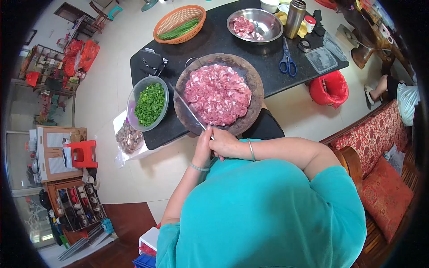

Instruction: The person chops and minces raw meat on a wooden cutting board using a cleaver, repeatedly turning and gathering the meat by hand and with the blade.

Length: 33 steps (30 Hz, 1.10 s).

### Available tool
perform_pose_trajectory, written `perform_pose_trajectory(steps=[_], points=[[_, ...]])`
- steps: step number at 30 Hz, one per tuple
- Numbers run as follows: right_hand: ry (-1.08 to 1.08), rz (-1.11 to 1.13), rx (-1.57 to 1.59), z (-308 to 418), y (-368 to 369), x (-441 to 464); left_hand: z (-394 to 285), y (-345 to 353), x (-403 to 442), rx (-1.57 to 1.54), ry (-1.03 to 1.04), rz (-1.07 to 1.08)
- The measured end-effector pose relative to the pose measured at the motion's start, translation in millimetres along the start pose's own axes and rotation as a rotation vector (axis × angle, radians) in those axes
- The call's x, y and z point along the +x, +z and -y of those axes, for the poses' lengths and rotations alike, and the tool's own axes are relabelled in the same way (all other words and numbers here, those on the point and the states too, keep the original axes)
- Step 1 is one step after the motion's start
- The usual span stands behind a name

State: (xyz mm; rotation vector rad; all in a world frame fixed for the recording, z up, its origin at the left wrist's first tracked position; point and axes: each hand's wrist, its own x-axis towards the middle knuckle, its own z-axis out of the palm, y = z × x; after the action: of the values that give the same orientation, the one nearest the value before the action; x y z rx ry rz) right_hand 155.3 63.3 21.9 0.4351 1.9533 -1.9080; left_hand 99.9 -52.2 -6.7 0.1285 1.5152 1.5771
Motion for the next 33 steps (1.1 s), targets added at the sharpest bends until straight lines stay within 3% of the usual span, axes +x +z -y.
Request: perform_pose_trajectory(steps=[16, 19, 20, 22, 23, 26, 27, 29, 30, 33], points=[[0.027, -0.157, 0.235, -7.4, -35.5, -25.6, -23.9, 45.0, 24.1, 0.179, 0.08, 0.165], [-0.016, -0.124, 0.249, 16.5, -38.1, -43.0, -49.0, 51.7, 5.2, 0.181, 0.101, 0.179], [-0.14, -0.169, 0.226, 18.7, -36.0, -45.9, -54.8, 55.6, 1.4, 0.179, 0.097, 0.179], [-0.332, -0.25, 0.15, 26.4, -35.0, -50.6, -66.7, 64.4, -5.5, 0.491, 0.709, 0.013], [-0.33, -0.248, 0.147, 25.6, -34.6, -49.1, -74.3, 66.6, -14.4, 0.528, 0.639, -0.022], [-0.536, -0.311, 0.08, 14.8, -37.2, -35.7, -55.8, 62.3, -0.7, 0.585, 0.686, -0.097], [-0.29, -0.229, 0.149, 3.5, -39.8, -29.0, -19.9, 50.1, 29.1, 0.491, 0.713, -0.087], [0.121, -0.095, 0.223, -13.6, -41.7, -8.7, -0.9, 36.5, 41.5, 0.078, -0.055, 0.136], [0.114, -0.099, 0.211, -19.3, -43.0, -5.2, 7.8, 42.1, 45.5, 0.042, 0.039, 0.042], [0.099, -0.06, 0.2, 19.8, -47.6, -29.1, -37.9, 49.8, 18.7, -0.04, -0.09, 0.14]])
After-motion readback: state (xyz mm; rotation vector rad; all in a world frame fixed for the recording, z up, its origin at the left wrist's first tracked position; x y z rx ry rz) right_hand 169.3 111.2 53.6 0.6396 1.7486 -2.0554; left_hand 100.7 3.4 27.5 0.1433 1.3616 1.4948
